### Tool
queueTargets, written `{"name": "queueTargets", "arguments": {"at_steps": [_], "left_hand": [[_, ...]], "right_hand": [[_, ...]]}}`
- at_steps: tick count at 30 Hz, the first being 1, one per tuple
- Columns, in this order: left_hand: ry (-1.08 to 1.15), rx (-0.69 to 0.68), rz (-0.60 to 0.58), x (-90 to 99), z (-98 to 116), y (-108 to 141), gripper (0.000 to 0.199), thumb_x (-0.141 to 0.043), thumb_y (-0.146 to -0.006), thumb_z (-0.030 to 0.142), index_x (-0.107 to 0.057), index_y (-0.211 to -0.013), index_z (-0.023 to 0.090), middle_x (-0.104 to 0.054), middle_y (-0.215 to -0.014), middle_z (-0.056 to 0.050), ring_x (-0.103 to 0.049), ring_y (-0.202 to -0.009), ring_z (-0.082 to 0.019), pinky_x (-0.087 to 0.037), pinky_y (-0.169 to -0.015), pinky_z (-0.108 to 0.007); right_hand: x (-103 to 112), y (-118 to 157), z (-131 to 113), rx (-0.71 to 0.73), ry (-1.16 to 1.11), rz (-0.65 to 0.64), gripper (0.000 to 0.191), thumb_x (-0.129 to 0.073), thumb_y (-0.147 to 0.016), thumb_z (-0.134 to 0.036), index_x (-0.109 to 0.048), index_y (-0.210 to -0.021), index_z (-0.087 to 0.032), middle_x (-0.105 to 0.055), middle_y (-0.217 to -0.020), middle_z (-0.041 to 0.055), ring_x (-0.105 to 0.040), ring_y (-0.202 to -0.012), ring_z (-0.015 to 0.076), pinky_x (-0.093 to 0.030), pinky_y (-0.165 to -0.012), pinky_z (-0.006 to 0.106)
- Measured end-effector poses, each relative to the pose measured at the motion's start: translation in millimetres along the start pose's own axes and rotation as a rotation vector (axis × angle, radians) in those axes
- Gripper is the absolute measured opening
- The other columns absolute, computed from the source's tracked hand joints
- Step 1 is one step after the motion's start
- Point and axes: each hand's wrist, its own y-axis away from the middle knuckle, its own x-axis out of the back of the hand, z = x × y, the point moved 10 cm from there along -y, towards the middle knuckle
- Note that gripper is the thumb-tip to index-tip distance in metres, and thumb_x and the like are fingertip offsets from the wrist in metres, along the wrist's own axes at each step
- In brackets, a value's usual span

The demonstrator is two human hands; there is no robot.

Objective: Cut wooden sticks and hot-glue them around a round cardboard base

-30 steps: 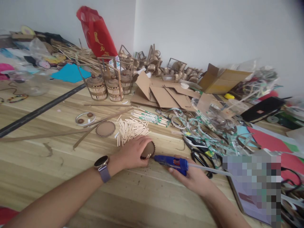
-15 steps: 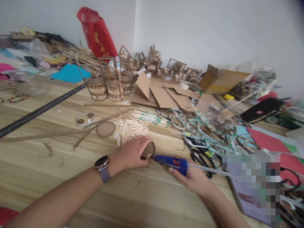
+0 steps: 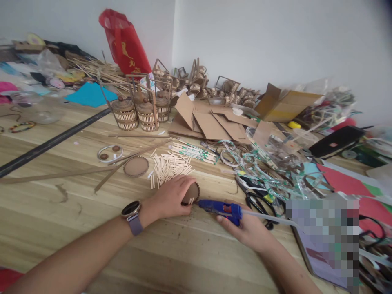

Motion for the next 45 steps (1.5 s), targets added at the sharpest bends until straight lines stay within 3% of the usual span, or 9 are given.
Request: {"name": "queueTargets", "arguments": {"at_steps": [6, 10, 15, 19, 25, 29, 35, 40, 45], "left_hand": [[0.011, 0.032, 0.002, 0.4, -3, 1, 0.073, -0.065, -0.065, 0.016, -0.037, -0.133, 0.017, -0.053, -0.133, -0.016, -0.048, -0.125, -0.032, -0.04, -0.104, -0.049], [0.022, 0.041, 0.016, -0.7, -6, 2, 0.078, -0.065, -0.066, 0.019, -0.032, -0.137, 0.02, -0.05, -0.136, -0.015, -0.047, -0.126, -0.032, -0.04, -0.104, -0.049], [0.004, 0.049, -0.001, -2.3, -7, 2, 0.081, -0.065, -0.067, 0.02, -0.029, -0.14, 0.017, -0.049, -0.139, -0.018, -0.045, -0.128, -0.032, -0.038, -0.106, -0.049], [0.011, 0.051, -0.014, -1.9, -6, 1, 0.077, -0.065, -0.068, 0.02, -0.033, -0.137, 0.014, -0.049, -0.137, -0.018, -0.046, -0.128, -0.033, -0.039, -0.106, -0.049], [0.001, 0.003, 0.011, -0.3, -3, 1, 0.072, -0.064, -0.068, 0.02, -0.035, -0.134, 0.021, -0.052, -0.134, -0.015, -0.048, -0.125, -0.032, -0.04, -0.104, -0.05], [-0.005, -0.005, 0.008, -0.1, -1, 0, 0.066, -0.064, -0.068, 0.02, -0.039, -0.129, 0.018, -0.054, -0.132, -0.015, -0.05, -0.123, -0.032, -0.041, -0.104, -0.049], [-0.019, -0.026, -0.005, -0.2, 3, 2, 0.061, -0.064, -0.071, 0.021, -0.041, -0.128, 0.018, -0.055, -0.13, -0.015, -0.05, -0.122, -0.031, -0.041, -0.103, -0.048], [-0.008, -0.077, -0.03, -4.1, 7, 2, 0.062, -0.065, -0.068, 0.022, -0.044, -0.126, 0.015, -0.055, -0.129, -0.017, -0.049, -0.124, -0.033, -0.039, -0.106, -0.049], [-0.001, -0.098, -0.023, -6.4, 6, 2, 0.061, -0.065, -0.068, 0.023, -0.045, -0.125, 0.015, -0.056, -0.128, -0.017, -0.049, -0.123, -0.035, -0.04, -0.105, -0.052]], "right_hand": [[0, -1, 4, -0.061, -0.105, 0.008, 0.036, -0.046, -0.088, -0.043, -0.069, -0.096, -0.017, -0.075, -0.093, 0.0103, -0.069, -0.084, 0.0263, -0.054, -0.075, 0.036], [13, 1, 25, -0.201, -0.245, 0.188, 0.038, -0.053, -0.084, -0.053, -0.068, -0.087, -0.018, -0.074, -0.085, 0.0093, -0.068, -0.079, 0.0266, -0.054, -0.072, 0.037], [8, 10, 70, -0.552, -0.773, 0.259, 0.049, -0.06, -0.076, -0.066, -0.062, -0.072, -0.017, -0.062, -0.056, 0.0032, -0.059, -0.05, 0.0169, -0.047, -0.047, 0.028], [8, 8, 78, -0.595, -1.025, 0.235, 0.043, -0.072, -0.067, -0.06, -0.067, -0.077, -0.018, -0.072, -0.073, 0.0082, -0.068, -0.066, 0.021, -0.056, -0.064, 0.033], [50, 15, 90, -0.542, -0.261, 0.341, 0.037, -0.059, -0.08, -0.048, -0.071, -0.098, -0.018, -0.074, -0.096, 0.0124, -0.069, -0.085, 0.0299, -0.054, -0.079, 0.045], [70, -2, 45, -0.274, 0.233, 0.406, 0.027, -0.053, -0.086, -0.035, -0.072, -0.098, -0.02, -0.072, -0.1, 0.0131, -0.065, -0.093, 0.0309, -0.049, -0.085, 0.046], [43, -69, -24, 0.152, 0.333, 0.181, 0.023, -0.05, -0.092, -0.017, -0.071, -0.099, -0.018, -0.073, -0.097, 0.0088, -0.061, -0.093, 0.0239, -0.046, -0.087, 0.037], [6, -119, -45, 0.279, 0.532, -0.094, 0.02, -0.054, -0.089, -0.01, -0.072, -0.094, -0.018, -0.073, -0.094, 0.0065, -0.06, -0.093, 0.0206, -0.045, -0.082, 0.029], [-12, -136, -51, 0.301, 0.593, -0.166, 0.015, -0.056, -0.088, -0.01, -0.07, -0.086, -0.015, -0.071, -0.093, 0.0094, -0.06, -0.093, 0.0206, -0.044, -0.079, 0.027]]}}
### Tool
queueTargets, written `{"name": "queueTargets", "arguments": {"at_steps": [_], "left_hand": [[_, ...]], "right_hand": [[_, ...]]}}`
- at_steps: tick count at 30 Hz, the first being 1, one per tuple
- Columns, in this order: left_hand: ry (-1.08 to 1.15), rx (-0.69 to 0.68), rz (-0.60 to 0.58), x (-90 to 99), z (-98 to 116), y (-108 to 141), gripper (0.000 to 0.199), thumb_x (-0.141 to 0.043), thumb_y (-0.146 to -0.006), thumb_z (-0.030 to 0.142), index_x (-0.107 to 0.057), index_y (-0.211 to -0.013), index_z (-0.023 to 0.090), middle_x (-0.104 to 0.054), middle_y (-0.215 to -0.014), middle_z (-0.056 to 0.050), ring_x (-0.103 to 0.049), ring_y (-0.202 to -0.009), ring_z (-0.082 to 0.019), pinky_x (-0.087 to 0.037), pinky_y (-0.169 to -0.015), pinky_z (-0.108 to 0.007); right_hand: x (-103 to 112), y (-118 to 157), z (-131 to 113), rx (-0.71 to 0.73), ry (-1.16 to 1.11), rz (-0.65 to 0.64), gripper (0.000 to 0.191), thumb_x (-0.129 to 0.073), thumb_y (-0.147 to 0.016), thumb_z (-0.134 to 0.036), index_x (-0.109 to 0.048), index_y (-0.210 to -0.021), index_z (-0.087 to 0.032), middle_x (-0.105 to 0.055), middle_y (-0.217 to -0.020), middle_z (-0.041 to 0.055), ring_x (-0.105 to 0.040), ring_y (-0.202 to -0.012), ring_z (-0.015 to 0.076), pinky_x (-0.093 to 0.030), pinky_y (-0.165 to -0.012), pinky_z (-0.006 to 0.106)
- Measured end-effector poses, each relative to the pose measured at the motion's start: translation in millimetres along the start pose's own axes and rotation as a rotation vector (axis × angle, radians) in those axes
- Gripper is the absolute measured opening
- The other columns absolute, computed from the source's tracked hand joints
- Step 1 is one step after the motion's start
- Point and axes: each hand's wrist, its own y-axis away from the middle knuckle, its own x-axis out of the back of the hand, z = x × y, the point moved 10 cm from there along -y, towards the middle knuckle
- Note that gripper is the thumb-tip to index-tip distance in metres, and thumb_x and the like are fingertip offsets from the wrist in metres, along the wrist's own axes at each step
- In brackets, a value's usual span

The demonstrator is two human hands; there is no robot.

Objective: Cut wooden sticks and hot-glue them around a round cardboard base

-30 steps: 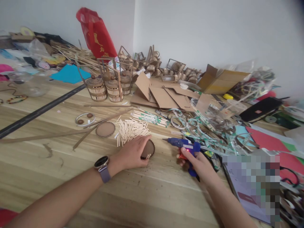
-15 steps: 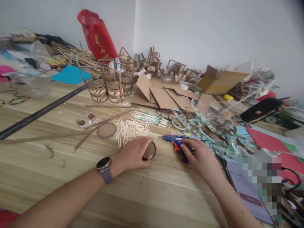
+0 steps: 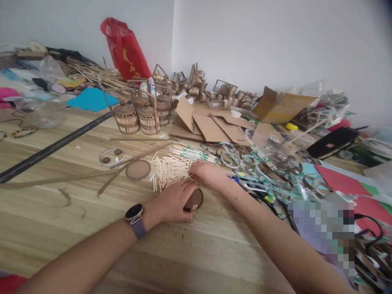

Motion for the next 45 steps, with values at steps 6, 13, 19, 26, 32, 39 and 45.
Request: {"name": "queueTargets", "arguments": {"at_steps": [6, 13, 19, 26, 32, 39, 45], "left_hand": [[-0.006, -0.024, 0.021, -0.2, 1, 0, 0.063, -0.066, -0.066, 0.023, -0.044, -0.125, 0.016, -0.057, -0.126, -0.017, -0.052, -0.12, -0.035, -0.042, -0.103, -0.051], [-0.006, -0.011, 0.002, 0.6, 1, 0, 0.064, -0.067, -0.068, 0.024, -0.044, -0.126, 0.016, -0.057, -0.127, -0.016, -0.051, -0.121, -0.034, -0.042, -0.104, -0.05], [0.011, 0.01, -0.005, 2.4, 2, 1, 0.061, -0.066, -0.071, 0.023, -0.043, -0.127, 0.017, -0.055, -0.128, -0.015, -0.05, -0.122, -0.032, -0.04, -0.104, -0.049], [0.034, 0.012, -0.025, 1.8, 2, 0, 0.062, -0.067, -0.067, 0.02, -0.044, -0.124, 0.017, -0.057, -0.123, -0.013, -0.051, -0.117, -0.031, -0.042, -0.101, -0.045], [0.066, 0.008, -0.018, 3.6, 3, 0, 0.058, -0.066, -0.067, 0.02, -0.045, -0.121, 0.02, -0.057, -0.121, -0.011, -0.052, -0.115, -0.03, -0.043, -0.098, -0.045], [0.082, -0.003, 0.002, 3.5, 2, 0, 0.059, -0.066, -0.067, 0.021, -0.045, -0.122, 0.02, -0.056, -0.124, -0.012, -0.051, -0.118, -0.031, -0.041, -0.101, -0.047], [0.077, -0.005, -0.004, 2.0, 1, 0, 0.06, -0.068, -0.066, 0.02, -0.045, -0.122, 0.017, -0.056, -0.124, -0.014, -0.05, -0.119, -0.032, -0.041, -0.102, -0.047]], "right_hand": [[-9, -7, -1, 0.0, 0.047, -0.07, 0.013, -0.057, -0.086, -0.007, -0.068, -0.088, -0.013, -0.069, -0.098, 0.0128, -0.062, -0.095, 0.0221, -0.045, -0.08, 0.027], [7, 0, 6, -0.061, 0.007, -0.004, 0.015, -0.051, -0.089, -0.009, -0.065, -0.091, -0.011, -0.07, -0.094, 0.014, -0.064, -0.09, 0.0235, -0.046, -0.081, 0.032], [34, 61, 21, -0.225, -0.459, 0.343, 0.025, -0.047, -0.092, -0.017, -0.055, -0.116, -0.018, -0.069, -0.094, 0.0066, -0.065, -0.085, 0.0181, -0.049, -0.076, 0.029], [-13, 102, 9, -0.368, -1.118, 0.383, 0.016, -0.06, -0.083, -0.036, -0.054, -0.084, -0.021, -0.06, -0.07, -0.0014, -0.058, -0.063, 0.0133, -0.046, -0.057, 0.024], [-22, 92, -8, -0.319, -1.121, 0.26, 0.009, -0.059, -0.081, -0.03, -0.056, -0.081, -0.021, -0.057, -0.067, -0.0033, -0.053, -0.06, 0.0119, -0.041, -0.054, 0.023], [-27, 90, -14, -0.304, -1.061, 0.217, 0.005, -0.058, -0.081, -0.023, -0.054, -0.078, -0.021, -0.056, -0.066, -0.0041, -0.051, -0.06, 0.0116, -0.038, -0.054, 0.022], [-29, 90, -15, -0.305, -0.997, 0.213, 0.005, -0.058, -0.081, -0.022, -0.054, -0.078, -0.021, -0.056, -0.065, -0.0043, -0.051, -0.059, 0.0113, -0.037, -0.053, 0.021]]}}
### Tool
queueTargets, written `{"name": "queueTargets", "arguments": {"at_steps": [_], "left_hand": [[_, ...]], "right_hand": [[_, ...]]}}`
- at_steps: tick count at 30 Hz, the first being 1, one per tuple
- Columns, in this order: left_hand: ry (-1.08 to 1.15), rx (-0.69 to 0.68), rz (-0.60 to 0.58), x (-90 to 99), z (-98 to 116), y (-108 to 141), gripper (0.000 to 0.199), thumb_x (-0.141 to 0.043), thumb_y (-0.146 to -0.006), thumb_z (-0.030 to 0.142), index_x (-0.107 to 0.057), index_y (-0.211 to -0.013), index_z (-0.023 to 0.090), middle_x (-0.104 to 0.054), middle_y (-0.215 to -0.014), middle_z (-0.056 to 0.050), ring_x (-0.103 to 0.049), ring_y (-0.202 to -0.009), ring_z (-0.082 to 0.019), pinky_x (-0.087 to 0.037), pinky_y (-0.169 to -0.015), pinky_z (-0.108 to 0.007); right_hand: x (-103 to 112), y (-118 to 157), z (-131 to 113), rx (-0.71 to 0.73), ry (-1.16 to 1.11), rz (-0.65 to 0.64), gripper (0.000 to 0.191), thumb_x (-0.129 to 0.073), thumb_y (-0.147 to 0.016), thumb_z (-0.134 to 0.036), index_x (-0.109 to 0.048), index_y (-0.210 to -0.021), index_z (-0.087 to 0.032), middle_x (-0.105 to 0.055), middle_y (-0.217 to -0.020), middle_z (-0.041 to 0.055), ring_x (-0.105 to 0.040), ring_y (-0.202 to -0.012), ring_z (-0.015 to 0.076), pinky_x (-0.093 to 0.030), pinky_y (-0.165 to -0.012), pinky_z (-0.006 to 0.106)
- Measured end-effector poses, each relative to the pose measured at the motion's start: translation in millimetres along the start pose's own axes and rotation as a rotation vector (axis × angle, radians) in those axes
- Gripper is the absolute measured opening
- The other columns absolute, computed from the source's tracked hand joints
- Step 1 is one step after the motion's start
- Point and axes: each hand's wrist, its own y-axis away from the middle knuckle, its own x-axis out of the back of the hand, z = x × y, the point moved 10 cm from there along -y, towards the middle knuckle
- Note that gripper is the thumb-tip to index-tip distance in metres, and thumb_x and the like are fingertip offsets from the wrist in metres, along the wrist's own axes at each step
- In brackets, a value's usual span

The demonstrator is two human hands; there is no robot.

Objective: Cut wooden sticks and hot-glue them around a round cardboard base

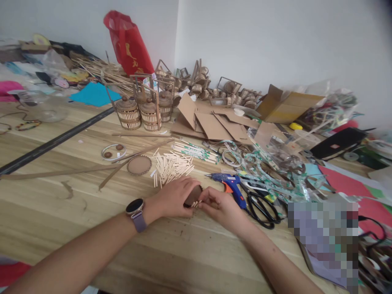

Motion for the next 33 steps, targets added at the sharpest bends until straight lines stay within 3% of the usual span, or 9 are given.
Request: {"name": "queueTargets", "arguments": {"at_steps": [16, 33], "left_hand": [[-0.029, 0.011, -0.015, -0.8, 0, 1, 0.062, -0.066, -0.066, 0.02, -0.044, -0.123, 0.02, -0.056, -0.126, -0.013, -0.051, -0.12, -0.032, -0.042, -0.103, -0.049], [-0.052, -0.021, -0.034, 0.5, 7, 1, 0.062, -0.064, -0.067, 0.019, -0.043, -0.125, 0.018, -0.054, -0.129, -0.014, -0.047, -0.124, -0.031, -0.038, -0.106, -0.049]], "right_hand": [[-6, 4, -11, 0.165, 0.26, -0.011, 0.008, -0.052, -0.086, -0.014, -0.054, -0.085, -0.021, -0.066, -0.081, 0.002, -0.062, -0.074, 0.016, -0.045, -0.064, 0.024], [-11, 7, -9, 0.223, 0.333, -0.004, 0.008, -0.048, -0.09, -0.015, -0.053, -0.09, -0.021, -0.066, -0.087, 0.0058, -0.062, -0.08, 0.0185, -0.049, -0.071, 0.028]]}}
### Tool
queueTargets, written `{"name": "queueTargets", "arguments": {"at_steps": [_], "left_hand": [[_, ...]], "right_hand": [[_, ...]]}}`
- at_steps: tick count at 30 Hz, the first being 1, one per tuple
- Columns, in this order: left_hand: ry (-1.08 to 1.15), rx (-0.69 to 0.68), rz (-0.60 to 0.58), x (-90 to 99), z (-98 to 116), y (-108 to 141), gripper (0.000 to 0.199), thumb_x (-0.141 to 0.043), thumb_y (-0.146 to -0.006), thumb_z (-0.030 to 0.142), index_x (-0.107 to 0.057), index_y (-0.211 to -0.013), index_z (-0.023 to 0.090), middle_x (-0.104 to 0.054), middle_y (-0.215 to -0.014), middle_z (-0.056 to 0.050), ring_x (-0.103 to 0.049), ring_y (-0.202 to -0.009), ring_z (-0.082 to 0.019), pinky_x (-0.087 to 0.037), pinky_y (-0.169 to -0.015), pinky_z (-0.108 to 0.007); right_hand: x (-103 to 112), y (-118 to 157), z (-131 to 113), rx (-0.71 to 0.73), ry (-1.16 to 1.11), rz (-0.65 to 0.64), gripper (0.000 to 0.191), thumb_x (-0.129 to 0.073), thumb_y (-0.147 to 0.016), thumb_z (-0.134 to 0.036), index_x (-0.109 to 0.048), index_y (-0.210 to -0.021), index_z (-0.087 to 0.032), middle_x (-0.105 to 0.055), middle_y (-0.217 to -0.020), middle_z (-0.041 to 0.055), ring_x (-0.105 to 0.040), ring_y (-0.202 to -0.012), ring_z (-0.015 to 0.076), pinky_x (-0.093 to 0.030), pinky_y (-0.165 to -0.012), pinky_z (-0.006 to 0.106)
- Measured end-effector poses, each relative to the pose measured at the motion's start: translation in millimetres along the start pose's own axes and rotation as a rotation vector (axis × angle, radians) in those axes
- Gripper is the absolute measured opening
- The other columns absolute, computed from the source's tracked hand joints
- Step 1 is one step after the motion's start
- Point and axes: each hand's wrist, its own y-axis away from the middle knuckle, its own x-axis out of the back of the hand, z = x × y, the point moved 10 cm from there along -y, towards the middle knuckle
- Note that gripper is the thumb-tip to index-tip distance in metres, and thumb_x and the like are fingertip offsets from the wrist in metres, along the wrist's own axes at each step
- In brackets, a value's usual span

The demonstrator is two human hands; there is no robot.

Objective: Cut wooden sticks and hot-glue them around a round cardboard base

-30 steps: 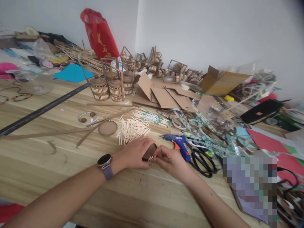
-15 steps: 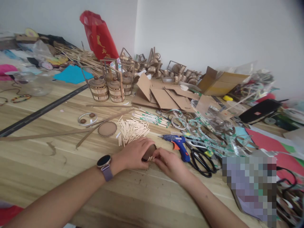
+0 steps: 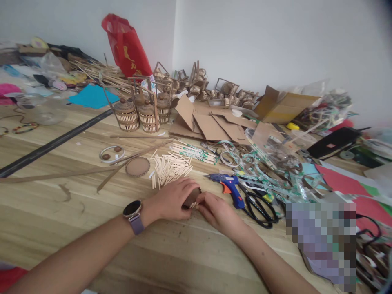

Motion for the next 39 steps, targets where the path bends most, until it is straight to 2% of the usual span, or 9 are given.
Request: {"name": "queueTargets", "arguments": {"at_steps": [8, 16, 19, 22, 24, 26, 28, 31, 39], "left_hand": [[-0.004, 0.021, 0.023, -3.8, -1, 1, 0.061, -0.065, -0.069, 0.023, -0.043, -0.126, 0.019, -0.052, -0.132, -0.014, -0.046, -0.125, -0.033, -0.037, -0.106, -0.052], [-0.047, 0.043, 0.061, -2.6, 0, -1, 0.057, -0.065, -0.072, 0.022, -0.044, -0.124, 0.017, -0.054, -0.128, -0.014, -0.045, -0.124, -0.031, -0.036, -0.107, -0.049], [-0.045, 0.07, 0.087, -1.6, -1, 0, 0.056, -0.066, -0.074, 0.026, -0.043, -0.124, 0.021, -0.055, -0.127, -0.011, -0.043, -0.124, -0.032, -0.037, -0.105, -0.049], [-0.032, 0.1, 0.089, -3.0, -3, 0, 0.057, -0.065, -0.073, 0.024, -0.042, -0.124, 0.021, -0.055, -0.125, -0.01, -0.043, -0.122, -0.03, -0.039, -0.103, -0.047], [-0.03, 0.115, 0.086, -3.7, -4, 1, 0.057, -0.064, -0.072, 0.021, -0.042, -0.125, 0.021, -0.054, -0.126, -0.01, -0.043, -0.122, -0.029, -0.039, -0.104, -0.046], [-0.028, 0.122, 0.085, -3.8, -5, 0, 0.058, -0.063, -0.071, 0.019, -0.042, -0.125, 0.021, -0.054, -0.128, -0.011, -0.043, -0.123, -0.029, -0.038, -0.105, -0.046], [-0.026, 0.123, 0.083, -3.7, -5, 0, 0.058, -0.063, -0.071, 0.019, -0.042, -0.125, 0.021, -0.054, -0.128, -0.011, -0.043, -0.123, -0.029, -0.038, -0.105, -0.046], [-0.025, 0.122, 0.077, -3.6, -5, 0, 0.059, -0.063, -0.07, 0.019, -0.042, -0.125, 0.02, -0.054, -0.128, -0.012, -0.043, -0.123, -0.03, -0.039, -0.105, -0.047], [-0.048, 0.119, 0.071, -3.3, -4, -1, 0.058, -0.064, -0.07, 0.019, -0.043, -0.124, 0.018, -0.055, -0.128, -0.013, -0.045, -0.122, -0.029, -0.04, -0.104, -0.044]], "right_hand": [[-1, 0, 1, -0.003, -0.018, -0.001, 0.008, -0.049, -0.089, -0.014, -0.053, -0.09, -0.021, -0.066, -0.088, 0.006, -0.062, -0.08, 0.0178, -0.05, -0.071, 0.029], [2, 0, -5, 0.007, -0.004, -0.003, 0.006, -0.052, -0.089, -0.016, -0.055, -0.091, -0.021, -0.066, -0.089, 0.0058, -0.062, -0.08, 0.0181, -0.049, -0.071, 0.028], [13, 1, -7, -0.021, -0.016, -0.004, 0.018, -0.06, -0.085, -0.022, -0.057, -0.103, -0.021, -0.067, -0.092, 0.0053, -0.063, -0.078, 0.0181, -0.049, -0.069, 0.028], [46, 6, 13, -0.154, 0.028, 0.154, 0.024, -0.059, -0.087, -0.032, -0.057, -0.107, -0.02, -0.068, -0.089, 0.0059, -0.062, -0.073, 0.0187, -0.049, -0.065, 0.029], [73, 16, 36, -0.298, 0.156, 0.299, 0.018, -0.052, -0.09, -0.036, -0.059, -0.094, -0.02, -0.067, -0.083, 0.0066, -0.062, -0.072, 0.0205, -0.048, -0.065, 0.031], [89, 27, 59, -0.438, 0.326, 0.341, 0.022, -0.05, -0.09, -0.038, -0.06, -0.086, -0.019, -0.068, -0.084, 0.0104, -0.063, -0.077, 0.0244, -0.047, -0.068, 0.034], [92, 35, 79, -0.562, 0.414, 0.294, 0.023, -0.052, -0.089, -0.038, -0.06, -0.09, -0.017, -0.069, -0.09, 0.0139, -0.065, -0.081, 0.0273, -0.047, -0.069, 0.035], [86, 43, 97, -0.676, 0.405, 0.224, 0.027, -0.056, -0.088, -0.037, -0.058, -0.103, -0.014, -0.071, -0.094, 0.0151, -0.067, -0.081, 0.0283, -0.047, -0.067, 0.034], [76, 40, 100, -0.691, 0.357, 0.072, 0.027, -0.063, -0.082, -0.034, -0.065, -0.099, -0.013, -0.072, -0.1, 0.0178, -0.068, -0.088, 0.0297, -0.047, -0.07, 0.034]]}}
